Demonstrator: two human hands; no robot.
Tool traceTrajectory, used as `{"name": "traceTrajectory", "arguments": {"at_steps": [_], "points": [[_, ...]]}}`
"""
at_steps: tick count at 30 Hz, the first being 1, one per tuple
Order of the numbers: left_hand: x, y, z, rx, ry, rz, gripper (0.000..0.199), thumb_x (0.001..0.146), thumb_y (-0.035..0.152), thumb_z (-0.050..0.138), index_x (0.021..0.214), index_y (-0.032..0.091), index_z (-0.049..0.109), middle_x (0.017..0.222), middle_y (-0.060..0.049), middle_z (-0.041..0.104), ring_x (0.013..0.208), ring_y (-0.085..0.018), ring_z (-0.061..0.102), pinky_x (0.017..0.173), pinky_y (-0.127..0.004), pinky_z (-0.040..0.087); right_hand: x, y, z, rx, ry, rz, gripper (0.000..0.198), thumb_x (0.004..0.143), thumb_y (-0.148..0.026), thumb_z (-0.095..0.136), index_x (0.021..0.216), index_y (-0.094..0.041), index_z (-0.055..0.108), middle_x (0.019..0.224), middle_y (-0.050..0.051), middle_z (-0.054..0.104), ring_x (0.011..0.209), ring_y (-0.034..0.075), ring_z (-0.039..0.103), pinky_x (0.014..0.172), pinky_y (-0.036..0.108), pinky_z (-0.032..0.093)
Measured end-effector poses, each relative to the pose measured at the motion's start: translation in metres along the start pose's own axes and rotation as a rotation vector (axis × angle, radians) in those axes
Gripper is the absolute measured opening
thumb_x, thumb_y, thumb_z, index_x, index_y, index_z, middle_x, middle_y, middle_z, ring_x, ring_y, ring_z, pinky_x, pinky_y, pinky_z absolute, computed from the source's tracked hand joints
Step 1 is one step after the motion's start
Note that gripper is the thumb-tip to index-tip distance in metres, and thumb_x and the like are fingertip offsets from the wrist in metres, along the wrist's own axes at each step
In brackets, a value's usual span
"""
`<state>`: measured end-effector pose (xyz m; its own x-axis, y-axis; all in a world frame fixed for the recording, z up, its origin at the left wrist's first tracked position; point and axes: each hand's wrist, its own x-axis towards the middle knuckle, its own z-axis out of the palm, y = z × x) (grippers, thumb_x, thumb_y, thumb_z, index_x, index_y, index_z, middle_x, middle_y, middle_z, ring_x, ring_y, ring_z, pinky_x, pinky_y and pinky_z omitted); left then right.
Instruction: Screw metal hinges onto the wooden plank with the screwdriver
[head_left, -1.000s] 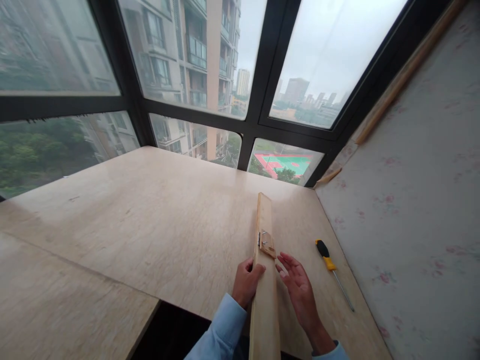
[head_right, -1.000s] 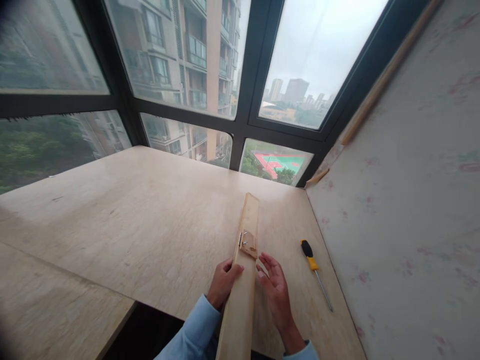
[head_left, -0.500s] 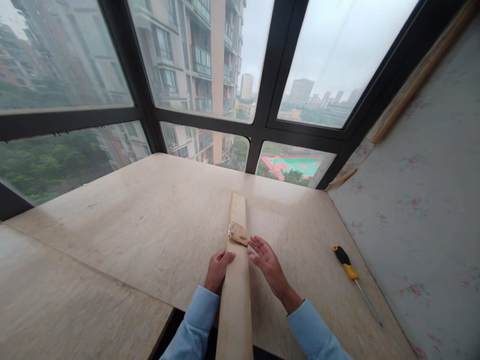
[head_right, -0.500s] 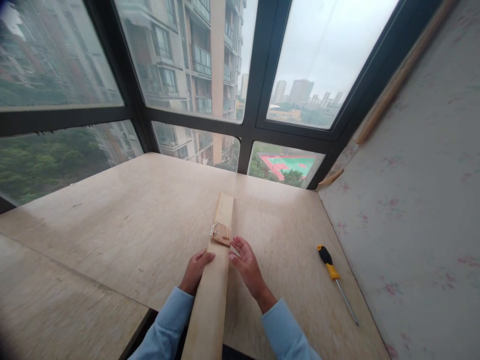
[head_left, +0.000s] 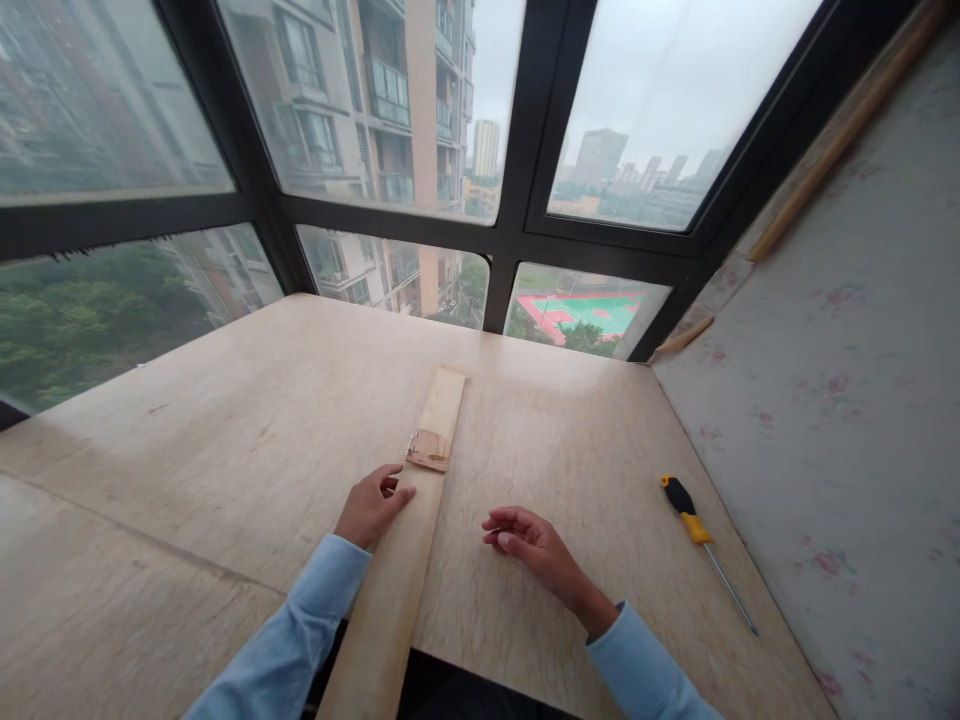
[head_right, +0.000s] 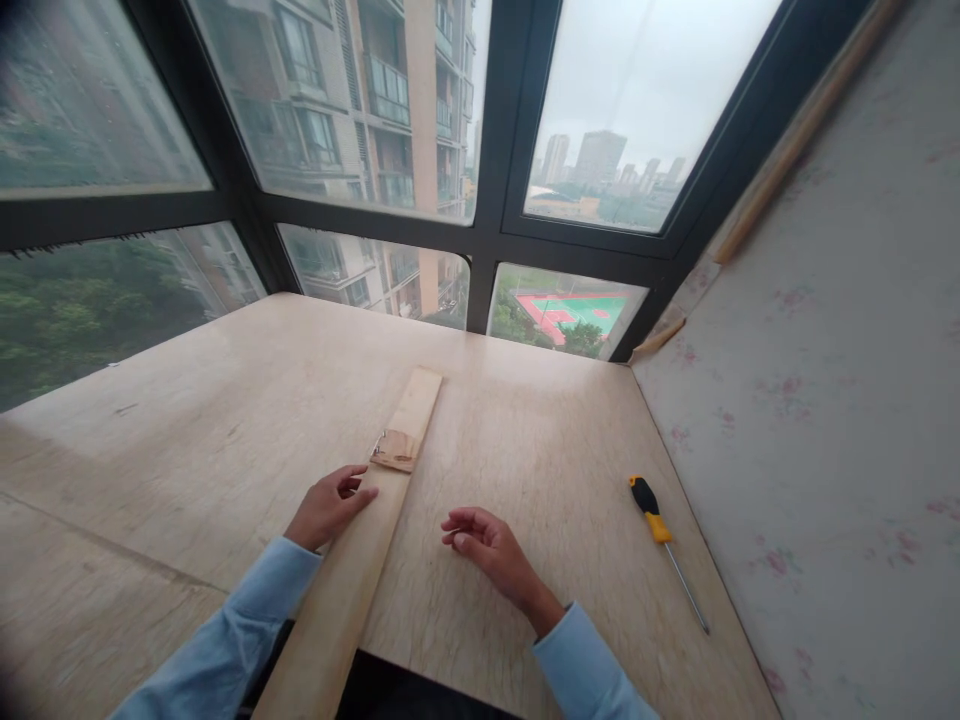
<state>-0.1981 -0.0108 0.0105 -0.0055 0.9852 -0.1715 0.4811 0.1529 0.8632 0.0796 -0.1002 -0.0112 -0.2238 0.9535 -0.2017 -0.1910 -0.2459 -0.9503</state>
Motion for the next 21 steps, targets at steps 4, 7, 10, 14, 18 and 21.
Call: {"name": "traceTrajectory", "arguments": {"at_steps": [4, 7, 10, 14, 18, 21], "points": [[0.002, -0.001, -0.001, 0.361, 0.033, 0.114, 0.045, 0.075, 0.040, 0.062, 0.113, 0.015, 0.068, 0.099, -0.011, 0.074, 0.085, -0.026, 0.071, 0.084, -0.039, 0.055, -0.029, 0.002, -0.016, 0.018, 0.074, 0.001, 0.043, 0.075, -0.051, 0.079, 0.106, -0.023, 0.069, 0.106, 0.009, 0.074, 0.093, 0.021, 0.072, 0.086, 0.039, 0.054], [0.001, -0.003, 0.008, 0.530, 0.075, 0.255, 0.043, 0.081, 0.035, 0.054, 0.115, 0.013, 0.067, 0.116, -0.016, 0.069, 0.105, -0.028, 0.066, 0.099, -0.041, 0.049, -0.053, 0.004, -0.025, 0.039, 0.128, -0.010, 0.042, 0.075, -0.051, 0.078, 0.105, -0.023, 0.070, 0.105, 0.009, 0.074, 0.091, 0.020, 0.072, 0.086, 0.039, 0.054], [-0.003, -0.002, 0.018, 0.602, 0.046, 0.257, 0.045, 0.085, 0.032, 0.047, 0.122, 0.011, 0.063, 0.122, -0.017, 0.065, 0.116, -0.027, 0.061, 0.105, -0.040, 0.043, -0.072, 0.007, -0.031, 0.047, 0.201, -0.019, 0.041, 0.075, -0.052, 0.078, 0.102, -0.022, 0.071, 0.099, 0.009, 0.075, 0.086, 0.020, 0.072, 0.084, 0.039, 0.055], [-0.007, 0.008, 0.021, 0.698, -0.016, 0.168, 0.052, 0.085, 0.033, 0.050, 0.132, 0.011, 0.055, 0.130, -0.018, 0.061, 0.124, -0.028, 0.056, 0.106, -0.039, 0.040, -0.081, 0.009, -0.033, 0.046, 0.265, -0.034, 0.041, 0.075, -0.053, 0.077, 0.099, -0.021, 0.072, 0.094, 0.009, 0.075, 0.081, 0.021, 0.071, 0.081, 0.040, 0.056], [-0.006, 0.027, 0.021, 0.791, -0.046, 0.121, 0.055, 0.085, 0.044, 0.053, 0.125, 0.006, 0.055, 0.126, -0.023, 0.061, 0.123, -0.032, 0.056, 0.104, -0.039, 0.041, -0.077, 0.008, -0.033, 0.064, 0.298, -0.042, 0.044, 0.072, -0.056, 0.078, 0.097, -0.020, 0.072, 0.091, 0.009, 0.075, 0.080, 0.023, 0.071, 0.081, 0.043, 0.057], [-0.003, 0.040, 0.026, 0.819, 0.022, 0.037, 0.057, 0.083, 0.052, 0.057, 0.117, 0.007, 0.056, 0.122, -0.025, 0.061, 0.121, -0.034, 0.057, 0.098, -0.039, 0.044, -0.075, 0.009, -0.035, 0.062, 0.276, -0.044, 0.046, 0.070, -0.058, 0.079, 0.097, -0.020, 0.072, 0.092, 0.010, 0.075, 0.081, 0.023, 0.071, 0.081, 0.044, 0.057]]}}
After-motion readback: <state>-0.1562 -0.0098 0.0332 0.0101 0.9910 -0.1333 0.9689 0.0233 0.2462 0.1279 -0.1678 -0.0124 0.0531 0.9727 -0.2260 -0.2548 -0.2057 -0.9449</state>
